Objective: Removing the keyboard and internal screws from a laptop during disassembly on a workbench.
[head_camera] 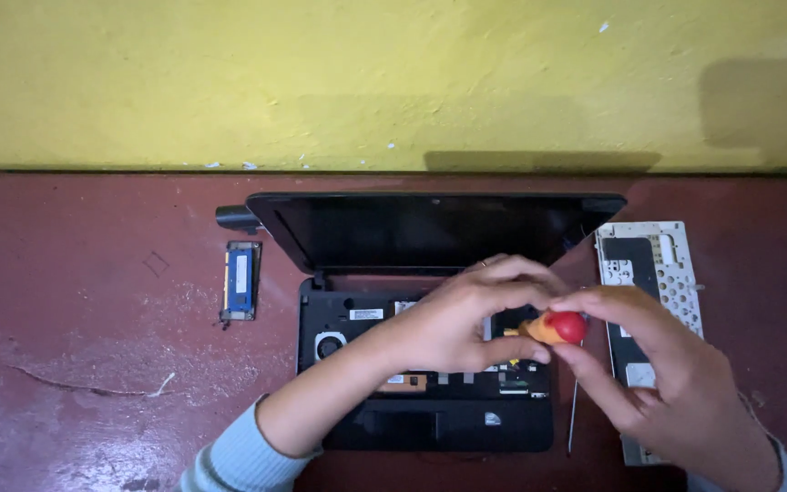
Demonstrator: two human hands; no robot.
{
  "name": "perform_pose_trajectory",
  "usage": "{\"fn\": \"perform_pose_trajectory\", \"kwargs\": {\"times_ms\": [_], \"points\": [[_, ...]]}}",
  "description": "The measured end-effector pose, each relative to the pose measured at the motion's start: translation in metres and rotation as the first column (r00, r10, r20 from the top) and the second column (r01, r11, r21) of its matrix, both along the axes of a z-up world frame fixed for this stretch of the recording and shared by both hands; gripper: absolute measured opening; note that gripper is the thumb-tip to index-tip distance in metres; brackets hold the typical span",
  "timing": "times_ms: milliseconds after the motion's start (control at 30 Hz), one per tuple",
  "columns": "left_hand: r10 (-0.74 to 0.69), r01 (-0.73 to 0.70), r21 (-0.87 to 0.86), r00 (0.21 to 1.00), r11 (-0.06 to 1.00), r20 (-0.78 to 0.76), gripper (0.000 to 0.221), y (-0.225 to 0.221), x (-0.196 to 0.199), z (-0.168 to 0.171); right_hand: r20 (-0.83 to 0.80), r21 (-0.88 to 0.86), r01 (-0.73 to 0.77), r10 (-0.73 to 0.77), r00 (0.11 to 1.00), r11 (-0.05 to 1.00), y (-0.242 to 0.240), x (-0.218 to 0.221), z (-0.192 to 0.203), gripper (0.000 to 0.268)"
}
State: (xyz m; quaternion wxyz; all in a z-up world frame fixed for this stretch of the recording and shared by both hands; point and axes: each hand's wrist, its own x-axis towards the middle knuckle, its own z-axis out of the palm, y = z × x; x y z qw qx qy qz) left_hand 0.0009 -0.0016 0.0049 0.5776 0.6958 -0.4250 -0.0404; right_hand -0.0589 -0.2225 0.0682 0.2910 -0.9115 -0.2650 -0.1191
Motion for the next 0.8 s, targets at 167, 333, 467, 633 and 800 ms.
{"fn": "perform_pose_trajectory", "kwargs": {"times_ms": [167, 333, 467, 633, 800], "points": [[-0.134, 0.138, 0.076, 0.989, 0.987, -0.058, 0.025, 0.0, 0.0, -0.021, -0.327, 0.197, -0.041, 0.105, 0.939, 0.979, 0.003, -0.001, 0.016, 0.043], [-0.08, 0.08, -0.01, 0.995, 0.997, -0.067, 0.038, -0.002, 0.001, -0.005, 0.08, -0.033, -0.033, 0.035, 0.996, 0.999, 0.007, 0.004, 0.006, 0.041], [-0.186, 0.187, 0.014, 0.982, 0.982, -0.033, 0.029, 0.0, 0.003, -0.009, -0.034, -0.006, -0.191, 0.19, 0.981, 0.982, -0.002, 0.005, 0.014, 0.026], [-0.028, 0.029, 0.042, 1.0, 0.999, -0.009, 0.027, -0.004, -0.002, -0.007, -0.017, -0.051, 0.057, -0.058, 0.998, 0.997, 0.007, -0.002, 0.006, 0.054], [0.007, -0.007, -0.003, 1.0, 1.0, -0.013, 0.038, -0.002, 0.0, -0.007, 0.023, -0.082, 0.108, -0.106, 0.994, 0.991, 0.009, -0.003, 0.008, 0.038]]}}
